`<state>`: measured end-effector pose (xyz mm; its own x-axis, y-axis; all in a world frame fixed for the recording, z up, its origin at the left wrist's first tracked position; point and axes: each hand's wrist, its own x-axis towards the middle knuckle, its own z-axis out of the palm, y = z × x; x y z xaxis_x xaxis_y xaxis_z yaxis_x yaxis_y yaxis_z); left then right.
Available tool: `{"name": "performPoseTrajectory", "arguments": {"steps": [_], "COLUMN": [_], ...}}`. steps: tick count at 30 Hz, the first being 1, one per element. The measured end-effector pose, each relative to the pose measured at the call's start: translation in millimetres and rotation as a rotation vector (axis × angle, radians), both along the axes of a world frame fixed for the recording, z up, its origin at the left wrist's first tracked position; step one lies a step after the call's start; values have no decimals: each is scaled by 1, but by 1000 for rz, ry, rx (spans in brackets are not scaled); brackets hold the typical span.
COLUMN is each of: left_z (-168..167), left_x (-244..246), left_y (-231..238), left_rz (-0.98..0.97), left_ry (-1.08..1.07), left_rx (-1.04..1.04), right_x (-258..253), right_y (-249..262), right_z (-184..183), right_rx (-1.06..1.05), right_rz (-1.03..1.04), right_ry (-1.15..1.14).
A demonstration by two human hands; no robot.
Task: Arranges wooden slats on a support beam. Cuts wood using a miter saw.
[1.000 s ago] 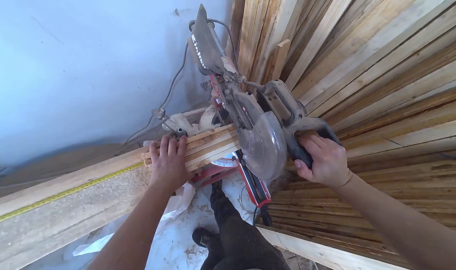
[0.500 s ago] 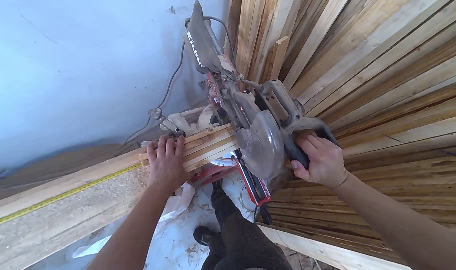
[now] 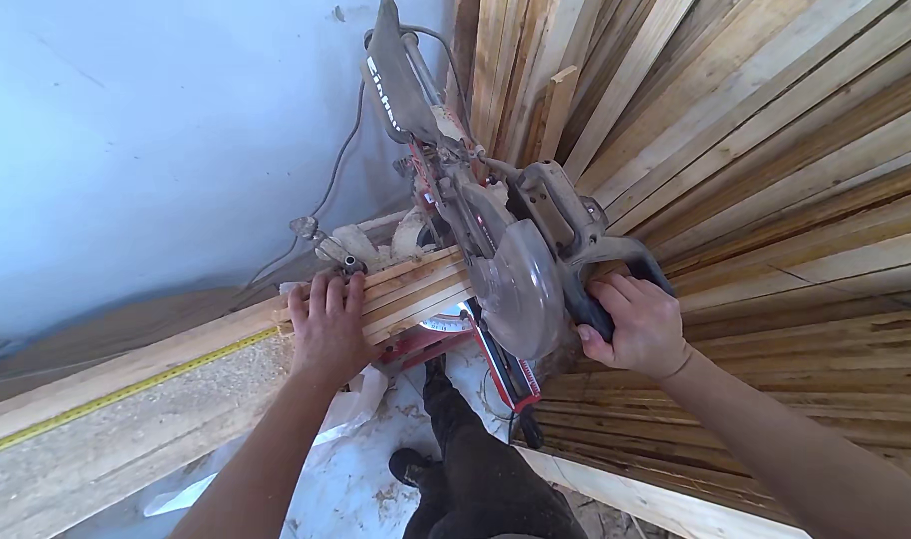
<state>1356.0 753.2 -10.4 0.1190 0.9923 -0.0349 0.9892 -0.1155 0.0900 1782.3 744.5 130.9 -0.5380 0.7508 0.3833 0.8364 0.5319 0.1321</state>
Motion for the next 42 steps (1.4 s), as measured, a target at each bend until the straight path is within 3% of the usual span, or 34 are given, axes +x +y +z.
{"name": "performPoseTrajectory", "arguments": {"steps": [12,24,27,32,34,37,40,42], "left_z": [0,12,18,10,12,20,29,30], "left_x": [-3,5,3,-6,-12,-25,-30,-27], "left_y": [3,0,0,-11,-18,-27,-29,-29], "left_rz": [-3,32,24,-1,9,48,93,107], "left_ry": [37,50,47,67,92,138,192,203], "left_rx": [-17,-92,-104,-66,-82,-161,-269,-281], "right_x": [0,-5,-8,-27,-42,-50,-30,-10], "right_y": [-2,-8,-1,59,88,91,28,-22], "right_z": [-33,-27,4,116,160,205,205,157], "right_rx": [19,-60,-104,199,227,302,187,6], "right_rz": [-27,-113,-141,-87,-136,-88,124,167], "right_ry": [12,42,43,156,204,481,787,885]}}
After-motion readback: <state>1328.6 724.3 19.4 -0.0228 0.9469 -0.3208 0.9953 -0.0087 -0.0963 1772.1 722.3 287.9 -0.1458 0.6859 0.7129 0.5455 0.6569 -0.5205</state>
